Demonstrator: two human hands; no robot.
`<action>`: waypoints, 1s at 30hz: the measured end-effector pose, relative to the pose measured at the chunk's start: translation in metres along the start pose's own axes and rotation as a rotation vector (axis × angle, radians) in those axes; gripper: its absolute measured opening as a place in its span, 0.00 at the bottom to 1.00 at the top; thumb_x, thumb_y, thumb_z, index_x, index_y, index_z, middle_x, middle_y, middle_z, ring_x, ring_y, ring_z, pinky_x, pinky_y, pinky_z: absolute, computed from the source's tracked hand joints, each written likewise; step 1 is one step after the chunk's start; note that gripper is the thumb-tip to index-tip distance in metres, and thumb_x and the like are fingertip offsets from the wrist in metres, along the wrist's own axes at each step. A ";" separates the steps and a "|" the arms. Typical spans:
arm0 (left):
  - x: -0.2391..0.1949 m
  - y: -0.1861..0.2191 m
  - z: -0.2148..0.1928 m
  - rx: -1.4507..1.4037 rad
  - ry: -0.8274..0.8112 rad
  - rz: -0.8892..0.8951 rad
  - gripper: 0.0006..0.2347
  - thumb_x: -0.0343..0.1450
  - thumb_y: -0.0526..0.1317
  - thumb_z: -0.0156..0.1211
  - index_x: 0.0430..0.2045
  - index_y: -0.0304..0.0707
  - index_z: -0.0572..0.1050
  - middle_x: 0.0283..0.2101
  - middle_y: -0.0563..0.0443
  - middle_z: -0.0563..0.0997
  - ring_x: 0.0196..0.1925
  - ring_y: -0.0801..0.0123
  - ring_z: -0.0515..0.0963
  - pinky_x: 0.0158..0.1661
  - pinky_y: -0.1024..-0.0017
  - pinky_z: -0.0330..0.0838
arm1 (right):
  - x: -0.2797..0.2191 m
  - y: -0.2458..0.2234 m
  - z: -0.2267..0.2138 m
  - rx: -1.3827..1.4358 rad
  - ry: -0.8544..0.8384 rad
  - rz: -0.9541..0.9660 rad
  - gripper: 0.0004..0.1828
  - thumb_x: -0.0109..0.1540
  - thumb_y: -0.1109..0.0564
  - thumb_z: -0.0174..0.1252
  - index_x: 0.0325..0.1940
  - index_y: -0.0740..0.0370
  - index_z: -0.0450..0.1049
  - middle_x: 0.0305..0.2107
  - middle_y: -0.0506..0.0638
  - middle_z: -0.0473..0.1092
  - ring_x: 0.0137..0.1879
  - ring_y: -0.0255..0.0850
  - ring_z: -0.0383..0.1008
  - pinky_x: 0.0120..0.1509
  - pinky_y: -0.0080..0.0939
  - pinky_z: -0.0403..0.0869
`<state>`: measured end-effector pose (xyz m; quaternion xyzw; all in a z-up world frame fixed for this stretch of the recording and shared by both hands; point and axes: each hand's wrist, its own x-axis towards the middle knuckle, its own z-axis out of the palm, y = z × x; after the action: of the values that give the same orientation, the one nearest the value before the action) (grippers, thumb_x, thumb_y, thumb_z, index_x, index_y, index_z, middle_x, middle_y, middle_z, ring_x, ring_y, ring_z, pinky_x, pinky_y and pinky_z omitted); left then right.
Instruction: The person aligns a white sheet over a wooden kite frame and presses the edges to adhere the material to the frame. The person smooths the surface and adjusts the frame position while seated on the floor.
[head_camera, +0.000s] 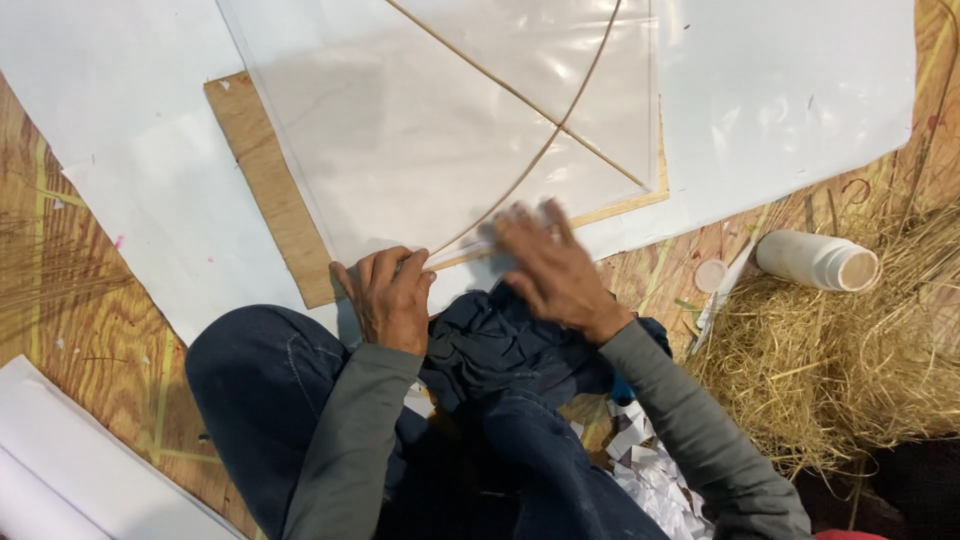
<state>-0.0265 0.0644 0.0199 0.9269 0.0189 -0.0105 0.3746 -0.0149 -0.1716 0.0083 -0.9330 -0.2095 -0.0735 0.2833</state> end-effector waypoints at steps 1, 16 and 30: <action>0.000 -0.004 0.003 0.009 0.029 -0.006 0.22 0.73 0.44 0.70 0.59 0.33 0.73 0.49 0.41 0.79 0.53 0.48 0.76 0.65 0.20 0.53 | -0.006 -0.006 0.007 -0.014 -0.038 -0.050 0.33 0.71 0.38 0.41 0.76 0.55 0.61 0.71 0.50 0.61 0.79 0.47 0.54 0.84 0.64 0.39; -0.001 -0.012 0.010 0.080 0.082 0.019 0.19 0.74 0.43 0.69 0.57 0.34 0.75 0.45 0.41 0.80 0.50 0.48 0.79 0.67 0.31 0.57 | 0.021 -0.029 0.034 -0.021 0.068 0.150 0.33 0.73 0.46 0.43 0.81 0.56 0.51 0.75 0.51 0.56 0.81 0.46 0.46 0.84 0.59 0.31; -0.019 -0.010 0.001 -0.054 0.117 -0.025 0.24 0.76 0.38 0.65 0.67 0.33 0.66 0.61 0.31 0.72 0.61 0.40 0.72 0.63 0.36 0.64 | 0.091 -0.055 0.095 -0.187 -0.065 0.275 0.33 0.75 0.39 0.39 0.83 0.49 0.46 0.79 0.47 0.45 0.85 0.45 0.36 0.81 0.71 0.22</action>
<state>-0.0463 0.0699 0.0128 0.9152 0.0524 0.0397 0.3976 0.0453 -0.0449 -0.0193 -0.9770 -0.0812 -0.0230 0.1958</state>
